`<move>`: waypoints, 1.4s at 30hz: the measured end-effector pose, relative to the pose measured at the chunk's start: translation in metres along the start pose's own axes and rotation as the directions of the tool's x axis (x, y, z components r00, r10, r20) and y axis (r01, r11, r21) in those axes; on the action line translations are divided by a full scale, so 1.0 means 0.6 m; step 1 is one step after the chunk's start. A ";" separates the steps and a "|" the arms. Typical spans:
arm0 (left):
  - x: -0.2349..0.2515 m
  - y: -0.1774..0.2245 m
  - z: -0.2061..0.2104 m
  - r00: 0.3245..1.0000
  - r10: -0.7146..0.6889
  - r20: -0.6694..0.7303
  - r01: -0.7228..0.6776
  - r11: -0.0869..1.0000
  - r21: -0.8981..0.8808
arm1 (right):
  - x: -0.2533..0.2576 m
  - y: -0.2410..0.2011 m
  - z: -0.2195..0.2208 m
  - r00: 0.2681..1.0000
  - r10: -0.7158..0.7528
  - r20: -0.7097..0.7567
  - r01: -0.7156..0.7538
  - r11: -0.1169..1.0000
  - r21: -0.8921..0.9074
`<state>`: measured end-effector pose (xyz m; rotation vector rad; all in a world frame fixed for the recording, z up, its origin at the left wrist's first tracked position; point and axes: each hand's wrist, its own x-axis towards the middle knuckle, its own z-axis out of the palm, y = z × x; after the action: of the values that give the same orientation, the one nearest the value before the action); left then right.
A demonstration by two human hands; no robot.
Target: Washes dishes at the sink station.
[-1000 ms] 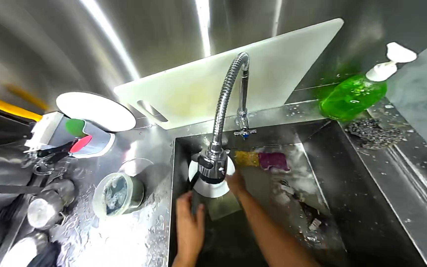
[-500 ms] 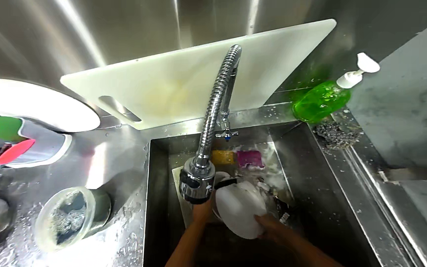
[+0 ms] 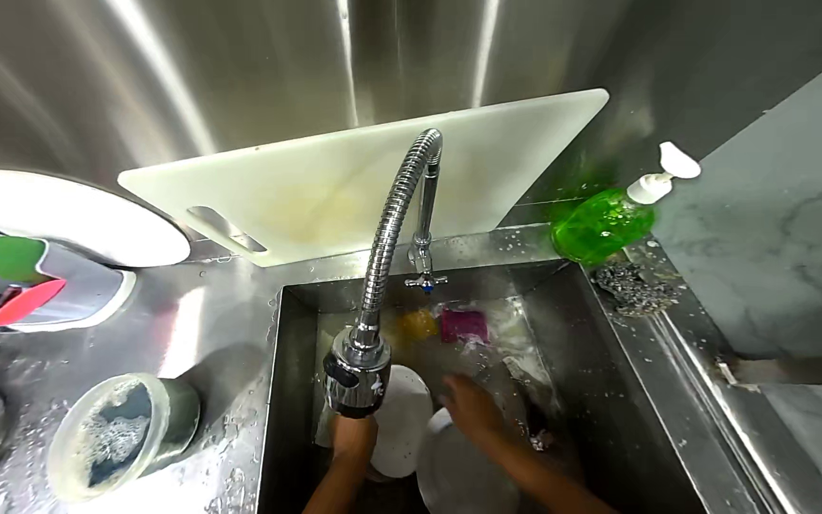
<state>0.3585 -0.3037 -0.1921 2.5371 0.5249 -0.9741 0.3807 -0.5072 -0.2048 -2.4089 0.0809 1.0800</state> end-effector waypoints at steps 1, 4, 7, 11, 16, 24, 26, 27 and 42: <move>0.000 0.006 -0.010 0.997 0.072 0.002 -0.072 0.997 0.023 | 0.025 -0.019 0.014 0.999 -0.049 -0.012 0.050 0.999 0.022; 0.033 -0.008 -0.001 0.934 0.357 -0.021 -0.354 0.916 -0.189 | 0.080 -0.059 0.050 0.999 -0.011 -0.049 0.012 1.000 0.011; 0.067 -0.040 0.035 0.946 0.325 0.004 -0.309 0.904 -0.294 | 0.086 -0.058 0.060 0.998 0.064 -0.004 -0.063 0.997 0.035; 0.041 -0.031 0.035 0.975 0.108 0.193 0.017 0.834 -0.552 | 0.075 -0.028 0.000 0.993 0.074 0.087 -0.081 0.994 0.077; 0.089 -0.095 0.151 0.949 0.273 0.157 0.004 0.487 -0.873 | 0.153 0.056 -0.060 0.871 0.067 -0.486 -0.047 0.998 0.052; 0.047 0.026 0.155 0.906 0.405 0.127 -0.173 0.625 -0.761 | 0.189 0.103 -0.026 0.950 -0.160 -0.270 0.073 0.949 -0.305; 0.024 0.046 0.141 0.880 0.452 0.146 -0.179 0.601 -0.779 | 0.192 0.127 -0.040 0.883 -0.032 -0.469 -0.048 0.986 -0.159; 0.012 0.059 0.133 0.866 0.468 0.176 -0.180 0.620 -0.764 | 0.192 0.130 -0.044 0.865 0.034 -0.500 -0.087 0.993 -0.082; -0.052 0.057 0.054 0.671 0.474 -0.570 -0.598 0.801 -0.037 | 0.165 0.107 -0.053 0.964 -0.016 -0.267 0.052 0.990 0.131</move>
<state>0.3346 -0.3546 -0.1861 2.4926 -0.0183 0.0321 0.4544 -0.5638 -0.2842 -2.4063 0.1967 0.7059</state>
